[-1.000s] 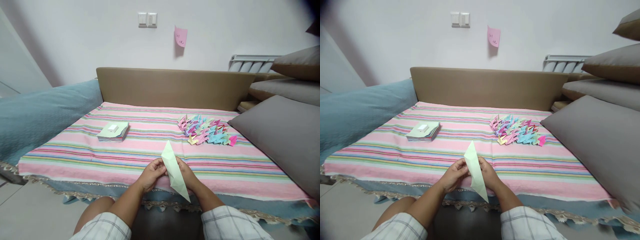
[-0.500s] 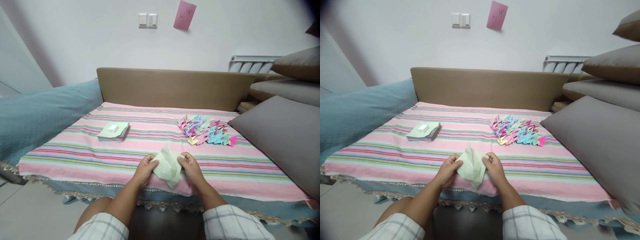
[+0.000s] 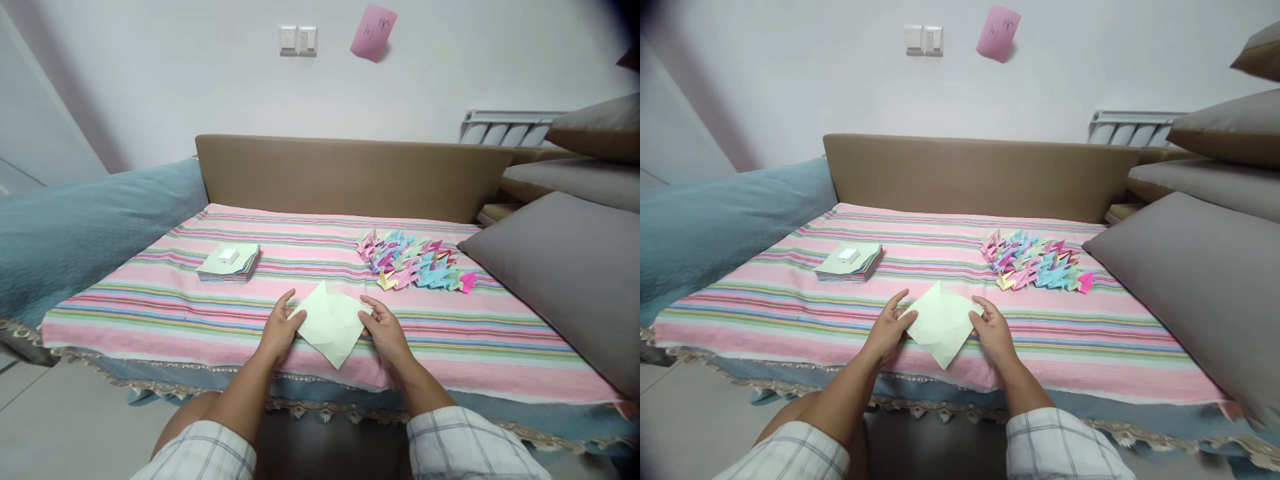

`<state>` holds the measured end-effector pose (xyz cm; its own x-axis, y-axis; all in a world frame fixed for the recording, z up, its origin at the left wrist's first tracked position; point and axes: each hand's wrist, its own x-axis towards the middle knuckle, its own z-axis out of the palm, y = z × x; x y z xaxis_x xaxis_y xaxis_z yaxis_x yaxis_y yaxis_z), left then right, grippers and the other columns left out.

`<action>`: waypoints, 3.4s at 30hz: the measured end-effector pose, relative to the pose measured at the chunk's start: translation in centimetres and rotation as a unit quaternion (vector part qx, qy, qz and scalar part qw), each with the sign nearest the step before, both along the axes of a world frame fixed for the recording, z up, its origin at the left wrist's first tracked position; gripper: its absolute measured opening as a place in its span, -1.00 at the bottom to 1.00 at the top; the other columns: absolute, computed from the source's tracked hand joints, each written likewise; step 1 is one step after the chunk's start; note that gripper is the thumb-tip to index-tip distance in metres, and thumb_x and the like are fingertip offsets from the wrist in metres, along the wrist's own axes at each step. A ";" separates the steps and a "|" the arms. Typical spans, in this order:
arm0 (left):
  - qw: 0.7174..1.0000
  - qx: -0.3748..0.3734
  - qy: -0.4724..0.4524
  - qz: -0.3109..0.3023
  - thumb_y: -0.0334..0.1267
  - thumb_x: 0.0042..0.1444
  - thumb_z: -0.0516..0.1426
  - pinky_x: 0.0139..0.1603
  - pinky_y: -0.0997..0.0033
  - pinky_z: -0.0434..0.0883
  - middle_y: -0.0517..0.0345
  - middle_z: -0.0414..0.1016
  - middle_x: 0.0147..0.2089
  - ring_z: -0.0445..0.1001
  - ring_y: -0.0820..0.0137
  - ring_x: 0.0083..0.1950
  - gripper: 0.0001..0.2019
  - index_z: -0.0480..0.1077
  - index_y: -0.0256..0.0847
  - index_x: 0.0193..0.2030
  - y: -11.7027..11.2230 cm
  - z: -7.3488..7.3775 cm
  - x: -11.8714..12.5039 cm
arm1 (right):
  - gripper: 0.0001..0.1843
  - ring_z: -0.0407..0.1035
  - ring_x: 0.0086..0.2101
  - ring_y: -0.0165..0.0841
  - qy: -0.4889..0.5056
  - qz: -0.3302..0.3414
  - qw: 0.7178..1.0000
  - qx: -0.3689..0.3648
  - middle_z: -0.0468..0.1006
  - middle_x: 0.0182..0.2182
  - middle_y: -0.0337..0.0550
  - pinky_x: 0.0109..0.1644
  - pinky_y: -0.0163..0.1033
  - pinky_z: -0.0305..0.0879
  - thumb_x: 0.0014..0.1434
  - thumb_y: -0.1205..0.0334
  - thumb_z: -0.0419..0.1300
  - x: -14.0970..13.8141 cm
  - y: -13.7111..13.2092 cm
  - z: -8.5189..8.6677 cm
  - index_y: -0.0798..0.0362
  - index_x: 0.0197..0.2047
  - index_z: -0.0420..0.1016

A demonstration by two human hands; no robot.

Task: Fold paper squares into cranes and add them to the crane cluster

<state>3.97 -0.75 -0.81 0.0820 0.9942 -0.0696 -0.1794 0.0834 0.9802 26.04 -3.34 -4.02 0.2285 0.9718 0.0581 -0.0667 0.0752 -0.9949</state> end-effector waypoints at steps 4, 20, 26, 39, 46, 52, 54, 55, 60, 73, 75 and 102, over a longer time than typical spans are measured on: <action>1.000 -0.018 0.023 -0.004 -0.12 -0.23 0.31 -0.53 0.54 0.30 0.19 0.48 -0.42 0.36 0.53 -0.52 -0.48 0.43 -0.29 -0.08 0.2 0.0 -0.3 | -0.54 0.24 -0.59 -0.50 -0.019 0.023 0.999 -0.025 0.40 -0.55 -0.30 -0.46 -0.33 0.19 -0.06 0.00 0.26 0.4 0.0 0.1 0.12 -0.14 0.47; 0.974 0.108 0.200 -0.004 -0.20 -0.28 0.31 -0.32 0.44 0.33 0.14 0.52 -0.39 0.42 0.36 -0.36 -0.78 0.56 -0.16 -0.40 0.5 0.3 -1.8 | -0.61 0.22 -0.58 -0.42 -0.176 0.018 0.984 0.004 0.39 -0.64 -0.28 -0.47 -0.30 0.17 -0.11 0.02 0.28 0.9 -0.7 1.4 0.08 -0.24 0.54; 0.932 0.261 0.250 0.018 -0.26 -0.11 0.23 -0.20 0.36 0.39 0.10 0.44 -0.28 0.42 0.35 -0.25 -0.89 0.56 -0.11 -0.38 0.8 -0.2 -1.9 | -0.79 0.38 -0.35 -0.29 -0.248 -0.005 0.962 0.111 0.53 -0.34 -0.12 -0.24 -0.18 0.31 0.03 0.11 0.20 0.7 -1.0 1.5 0.01 -0.29 0.54; 0.734 0.360 0.570 0.082 -0.52 -0.07 0.09 0.14 -0.22 0.07 0.06 0.29 0.20 0.19 0.01 0.18 -0.68 0.54 -0.03 -0.28 -0.2 -0.4 -1.1 | -0.74 0.25 -0.06 -0.18 -0.456 -0.047 0.868 0.189 0.39 -0.07 -0.06 0.01 0.01 0.26 0.07 0.38 0.09 1.1 -0.4 -0.2 -0.07 -0.36 0.59; 0.735 0.416 0.521 -0.122 -0.18 0.08 0.11 0.31 -0.09 -0.19 -0.02 0.19 0.28 0.02 0.07 0.33 -0.52 0.25 -0.09 0.18 -2.4 -2.0 1.1 | -0.71 0.24 -0.05 -0.19 -0.487 -0.043 0.859 0.155 0.39 -0.05 -0.05 0.03 -0.02 0.25 0.06 0.43 0.08 1.3 0.0 -0.8 -0.06 -0.35 0.60; 0.725 0.368 0.558 -0.164 0.01 0.01 0.15 0.31 -0.08 -0.21 -0.12 0.04 0.34 -0.07 0.00 0.36 -0.28 0.09 -0.20 0.28 -2.6 -3.8 2.1 | -0.62 0.24 -0.05 -0.19 -0.536 -0.046 0.834 0.121 0.40 -0.03 -0.07 0.02 -0.05 0.20 -0.02 0.52 0.02 1.4 -0.5 0.0 -0.05 -0.33 0.59; 0.719 0.366 0.568 -0.162 0.00 0.01 0.16 0.31 -0.07 -0.20 -0.12 0.05 0.33 -0.06 0.01 0.35 -0.29 0.09 -0.19 0.28 -2.5 -3.9 2.2 | -0.62 0.23 -0.04 -0.17 -0.565 -0.056 0.816 0.113 0.42 -0.04 -0.10 0.04 -0.01 0.11 -0.03 0.52 0.04 0.8 -0.9 0.6 -0.05 -0.31 0.58; 0.715 0.366 0.573 -0.161 -0.01 0.00 0.17 0.30 -0.07 -0.19 -0.11 0.06 0.33 -0.05 0.01 0.35 -0.29 0.10 -0.18 0.28 -2.5 -3.8 2.2 | -0.64 0.23 -0.05 -0.18 -0.577 -0.059 0.806 0.119 0.43 -0.06 -0.11 0.06 0.01 0.04 -0.03 0.51 0.05 0.4 -1.2 1.0 -0.05 -0.31 0.57; 0.680 0.378 0.610 -0.150 0.04 0.04 0.12 0.30 -0.08 -0.11 -0.07 0.08 0.33 -0.02 0.03 0.34 -0.31 0.09 -0.17 0.28 -2.6 -3.7 2.1 | -0.63 0.23 -0.11 -0.24 -0.616 -0.011 0.774 0.144 0.45 -0.15 -0.15 0.07 0.00 -0.12 0.02 0.43 0.09 -2.1 -2.3 1.5 -0.11 -0.14 0.50; 0.640 0.406 0.641 -0.122 0.12 0.05 0.07 0.28 -0.02 -0.02 0.01 0.12 0.32 0.03 0.10 0.33 -0.31 0.07 -0.11 0.28 -2.6 -4.1 2.1 | -0.70 0.24 -0.19 -0.33 -0.635 0.002 0.768 0.084 0.46 -0.28 -0.21 0.04 -0.10 -0.15 0.04 0.40 0.14 -0.9 -2.1 1.3 -0.17 -0.24 0.55; 0.645 0.405 0.637 -0.125 0.11 0.06 0.07 0.28 -0.05 -0.02 0.01 0.11 0.32 0.02 0.09 0.33 -0.34 0.09 -0.07 0.27 -2.7 -4.0 2.1 | -0.72 0.25 -0.20 -0.33 -0.634 -0.005 0.770 0.070 0.47 -0.29 -0.22 0.02 -0.11 -0.14 0.05 0.40 0.13 -0.5 -2.0 1.5 -0.16 -0.28 0.57; 0.669 0.252 0.697 -0.059 -0.02 0.06 0.11 0.20 0.04 0.15 -0.14 0.16 0.28 0.15 0.06 0.27 -0.52 0.35 -0.18 0.09 -1.3 -0.5 -2.8 | -0.71 0.32 -0.16 -0.34 -0.602 0.001 0.798 -0.031 0.53 -0.23 -0.24 0.04 -0.14 -0.10 0.04 0.41 0.05 0.9 -1.5 2.2 -0.08 -0.38 0.58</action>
